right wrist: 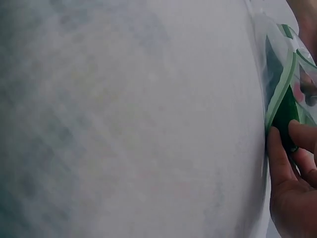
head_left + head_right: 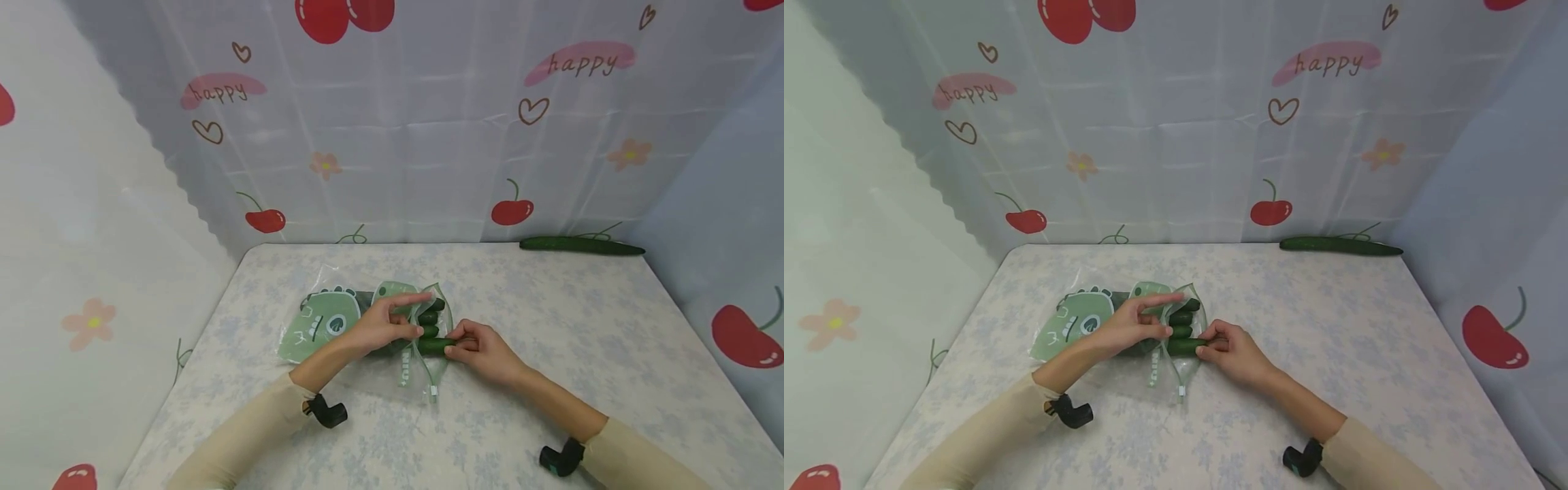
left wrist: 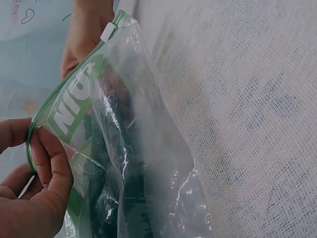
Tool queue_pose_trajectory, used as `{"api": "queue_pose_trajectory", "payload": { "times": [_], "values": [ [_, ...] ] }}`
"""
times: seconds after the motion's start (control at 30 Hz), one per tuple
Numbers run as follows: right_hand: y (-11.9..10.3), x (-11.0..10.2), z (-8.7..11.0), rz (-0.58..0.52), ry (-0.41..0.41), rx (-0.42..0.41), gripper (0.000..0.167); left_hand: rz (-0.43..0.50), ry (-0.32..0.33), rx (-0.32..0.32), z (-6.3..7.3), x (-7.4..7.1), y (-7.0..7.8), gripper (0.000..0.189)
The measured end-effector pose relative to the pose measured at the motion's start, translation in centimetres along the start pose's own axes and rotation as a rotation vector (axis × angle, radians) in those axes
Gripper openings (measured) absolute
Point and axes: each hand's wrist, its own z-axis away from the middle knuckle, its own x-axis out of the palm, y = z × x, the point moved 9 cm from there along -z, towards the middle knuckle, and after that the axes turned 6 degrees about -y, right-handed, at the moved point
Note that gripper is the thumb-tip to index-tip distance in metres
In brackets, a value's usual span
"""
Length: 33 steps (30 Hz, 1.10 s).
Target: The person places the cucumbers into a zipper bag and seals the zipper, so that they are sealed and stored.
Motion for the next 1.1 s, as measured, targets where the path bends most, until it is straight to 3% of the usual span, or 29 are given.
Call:
{"api": "queue_pose_trajectory", "payload": {
  "times": [0.13,0.3,0.67,0.87,1.1],
  "values": [
    [-0.6,0.2,-0.5,0.107,0.007,-0.009,0.016,0.007,-0.002,0.010,0.1,0.1,-0.1,0.070],
    [-0.9,0.3,-1.0,0.183,0.029,-0.034,0.018,0.020,0.006,0.002,0.2,0.3,-0.3,0.070],
    [-1.2,0.0,-1.1,0.120,-0.056,-0.076,0.023,0.010,0.023,0.011,0.1,0.3,-0.3,0.068],
    [-1.1,-0.3,-1.6,0.182,-0.010,-0.036,0.014,0.001,0.028,0.009,0.2,0.3,-0.1,0.068],
    [-0.7,-0.5,-2.2,0.242,0.038,0.015,0.014,0.013,0.020,-0.002,0.2,0.5,-0.2,0.068]
  ]
}}
